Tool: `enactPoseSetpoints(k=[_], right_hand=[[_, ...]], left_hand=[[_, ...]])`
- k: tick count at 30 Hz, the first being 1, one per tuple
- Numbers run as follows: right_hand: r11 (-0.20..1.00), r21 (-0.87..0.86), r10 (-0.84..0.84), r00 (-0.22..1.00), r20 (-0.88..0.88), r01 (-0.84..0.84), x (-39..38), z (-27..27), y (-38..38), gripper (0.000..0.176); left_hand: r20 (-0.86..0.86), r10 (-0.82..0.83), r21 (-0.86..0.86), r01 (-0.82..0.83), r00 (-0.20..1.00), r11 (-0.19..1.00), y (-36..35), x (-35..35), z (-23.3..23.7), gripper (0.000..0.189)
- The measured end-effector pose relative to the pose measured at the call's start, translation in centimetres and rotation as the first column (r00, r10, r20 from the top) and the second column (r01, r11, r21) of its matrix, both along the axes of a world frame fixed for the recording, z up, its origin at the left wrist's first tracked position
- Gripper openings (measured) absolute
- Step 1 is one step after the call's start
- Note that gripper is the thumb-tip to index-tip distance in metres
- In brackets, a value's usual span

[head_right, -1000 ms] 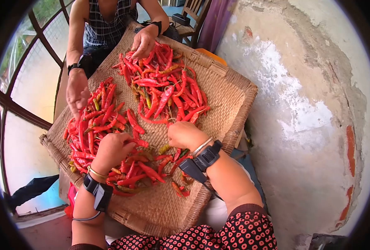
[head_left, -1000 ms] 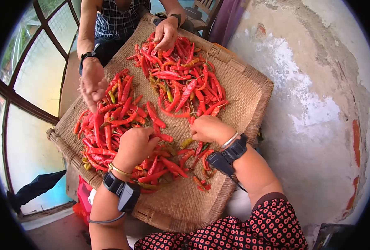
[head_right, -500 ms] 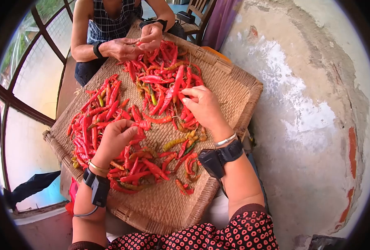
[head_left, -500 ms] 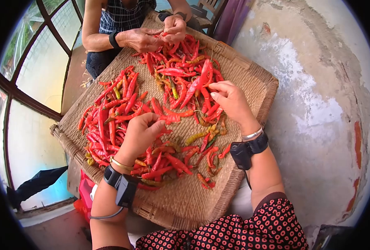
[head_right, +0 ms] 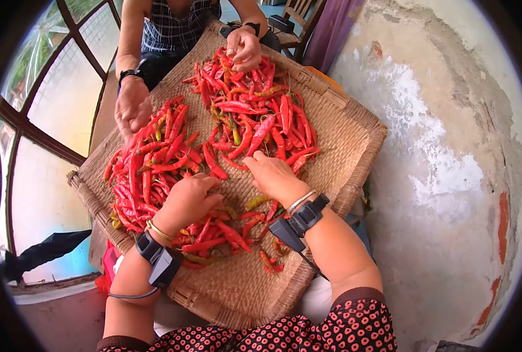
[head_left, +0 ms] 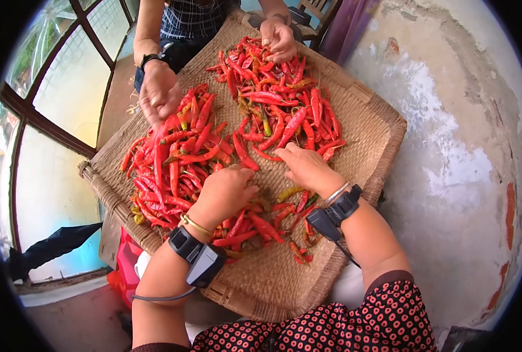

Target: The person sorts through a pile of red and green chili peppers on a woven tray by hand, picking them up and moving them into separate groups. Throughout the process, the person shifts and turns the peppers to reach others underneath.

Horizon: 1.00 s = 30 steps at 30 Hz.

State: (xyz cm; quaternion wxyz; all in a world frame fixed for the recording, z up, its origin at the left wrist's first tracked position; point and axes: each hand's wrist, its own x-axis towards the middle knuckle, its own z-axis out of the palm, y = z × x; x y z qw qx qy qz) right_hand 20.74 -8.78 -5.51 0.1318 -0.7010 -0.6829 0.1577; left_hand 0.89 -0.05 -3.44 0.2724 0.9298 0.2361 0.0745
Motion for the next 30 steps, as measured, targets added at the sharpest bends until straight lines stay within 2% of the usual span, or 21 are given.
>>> enactPoseSetpoints(k=[1,2,3,4,5,6,7,9,10,11,13,14,16,17,18,19,21,22,24,28,30], right_hand=[[0.999,-0.041,-0.022,0.994,0.103,0.027,-0.2,0.0,0.1,0.03],[0.995,-0.079,-0.042,0.978,0.206,0.059,-0.2,0.1,0.1,0.026],[0.995,-0.078,-0.052,0.978,0.202,0.069,0.1,-0.2,0.0,0.026],[1.0,-0.02,-0.004,0.981,0.193,0.008,0.5,-0.7,-0.1,0.015],[0.998,0.043,0.044,0.982,0.185,-0.053,0.6,-0.6,0.0,0.006],[0.999,0.033,0.029,0.99,0.141,-0.034,0.8,-0.3,0.0,0.007],[0.999,0.041,0.022,0.991,0.135,-0.028,1.2,0.4,0.1,0.007],[0.997,0.072,0.046,0.989,-0.138,-0.036,2.3,1.8,0.4,0.012],[0.983,0.174,-0.014,0.974,-0.225,0.054,2.7,2.5,0.3,0.017],[0.971,0.158,-0.133,0.951,-0.28,0.182,3.0,4.1,0.1,0.02],[0.801,0.363,-0.3,0.844,-0.443,0.476,4.3,3.1,0.4,0.02],[0.804,0.364,-0.296,0.847,-0.441,0.47,4.4,3.5,0.1,0.02],[0.752,0.469,-0.432,0.884,-0.18,0.463,4.2,4.8,-0.7,0.016],[0.756,0.467,-0.429,0.886,-0.175,0.458,3.7,4.7,-1.1,0.016],[0.902,0.347,-0.248,0.966,-0.075,0.258,3.1,4.3,-1.4,0.014],[0.979,0.199,-0.042,0.999,-0.006,0.043,2.5,3.8,-1.7,0.012],[0.988,-0.125,0.094,0.996,-0.004,-0.093,1.3,1.6,-1.6,0.018],[0.988,-0.124,0.095,0.995,-0.003,-0.094,0.6,1.1,-1.8,0.018],[0.973,-0.162,0.189,0.969,0.157,-0.164,-0.7,0.5,-1.9,0.015],[0.968,-0.195,0.198,0.959,0.205,-0.158,-0.7,-0.4,-1.6,0.015],[0.984,-0.155,0.11,0.982,0.157,-0.085,0.1,1.0,-1.5,0.014]], left_hand=[[-0.004,-0.005,-0.001,0.005,1.0,1.0,-0.1,0.0,0.2,0.027],[-0.1,-0.055,-0.023,0.053,0.993,0.998,-0.2,0.0,0.5,0.027],[-0.194,-0.109,-0.047,0.102,0.975,0.994,-0.2,0.1,0.6,0.028],[-0.199,-0.117,-0.044,0.111,0.973,0.993,-0.2,0.1,0.5,0.028],[-0.232,-0.194,-0.05,0.188,0.953,0.981,-0.2,0.0,0.2,0.028],[-0.267,-0.268,-0.058,0.263,0.926,0.963,-0.1,-0.1,-0.1,0.027],[-0.275,-0.271,-0.052,0.268,0.922,0.962,0.0,-0.2,-0.5,0.027],[-0.207,-0.287,-0.047,0.283,0.935,0.958,0.2,-0.3,-1.1,0.027],[-0.212,-0.288,-0.046,0.284,0.934,0.958,0.2,-0.3,-1.0,0.027],[-0.222,-0.282,-0.045,0.28,0.933,0.959,0.1,-0.3,-0.8,0.026],[-0.23,-0.272,-0.044,0.269,0.935,0.962,0.0,-0.3,-0.6,0.025],[-0.249,-0.28,-0.038,0.279,0.927,0.959,-0.1,-0.2,-0.5,0.024],[-0.263,-0.284,-0.034,0.286,0.922,0.958,-0.1,-0.3,-0.5,0.022],[-0.198,-0.28,-0.039,0.278,0.939,0.96,0.0,-0.3,-0.6,0.02],[-0.133,-0.276,-0.043,0.272,0.952,0.961,0.0,-0.3,-0.6,0.018],[-0.13,-0.275,-0.044,0.271,0.953,0.961,0.1,-0.3,-0.5,0.018],[-0.053,-0.206,-0.071,0.202,0.977,0.977,0.1,-0.1,-0.1,0.015],[-0.053,-0.205,-0.07,0.202,0.977,0.977,0.2,0.0,0.0,0.015],[0.057,-0.135,-0.137,0.142,0.989,0.98,0.2,0.1,0.2,0.014],[0.121,-0.038,-0.091,0.05,0.992,0.995,0.0,0.5,0.6,0.012],[0.102,0.152,-0.302,-0.115,0.983,0.946,0.1,0.5,0.5,0.013]])
